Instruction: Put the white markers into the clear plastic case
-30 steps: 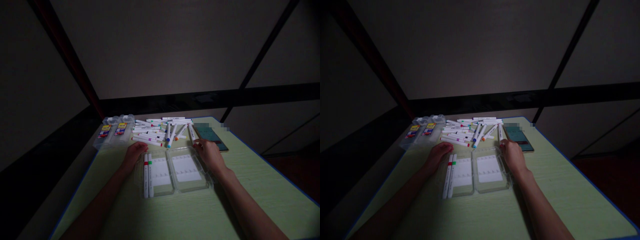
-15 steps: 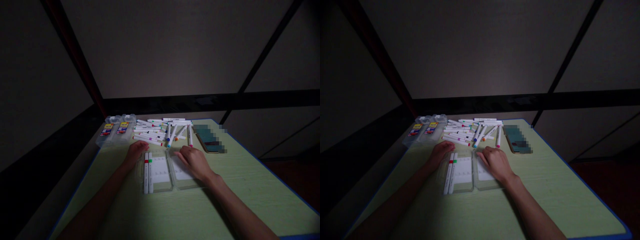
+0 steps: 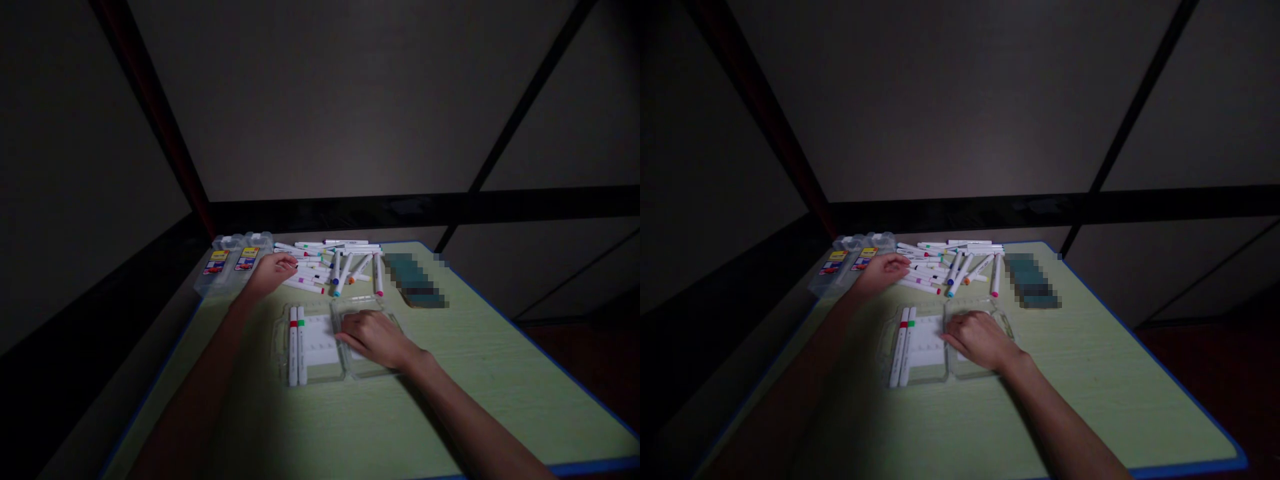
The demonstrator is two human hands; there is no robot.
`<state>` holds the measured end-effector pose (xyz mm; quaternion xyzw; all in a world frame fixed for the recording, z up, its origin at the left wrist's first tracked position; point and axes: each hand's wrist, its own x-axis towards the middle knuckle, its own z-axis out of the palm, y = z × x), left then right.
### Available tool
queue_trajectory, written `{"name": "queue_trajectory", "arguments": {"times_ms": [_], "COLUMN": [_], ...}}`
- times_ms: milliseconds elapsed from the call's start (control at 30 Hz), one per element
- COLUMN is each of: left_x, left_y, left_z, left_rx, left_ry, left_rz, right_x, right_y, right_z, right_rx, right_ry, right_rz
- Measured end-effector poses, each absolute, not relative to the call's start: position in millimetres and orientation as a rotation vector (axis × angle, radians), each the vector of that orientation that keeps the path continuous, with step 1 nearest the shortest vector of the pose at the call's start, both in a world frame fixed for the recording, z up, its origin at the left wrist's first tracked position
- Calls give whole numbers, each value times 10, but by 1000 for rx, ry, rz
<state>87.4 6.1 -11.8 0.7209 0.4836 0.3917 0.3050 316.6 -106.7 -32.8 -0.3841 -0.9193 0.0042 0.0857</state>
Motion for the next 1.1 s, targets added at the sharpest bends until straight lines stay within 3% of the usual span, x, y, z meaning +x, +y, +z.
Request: {"name": "queue_trajectory", "arguments": {"times_ms": [300, 767, 1100], "left_x": [835, 824, 876], "left_y": [177, 196, 106], "left_z": [-359, -570, -470], "left_rx": [2552, 2531, 2622], "left_ry": [1264, 1261, 1185], "left_rz": [580, 582, 460], "right_x": [3193, 3198, 3205], "right_y": [-1049, -1042, -1052], "right_z": [-382, -401, -393], "right_rx": [-1151, -1158, -1149], "right_ry": [-2740, -2732, -2733], "right_rz": [6, 51, 41]}}
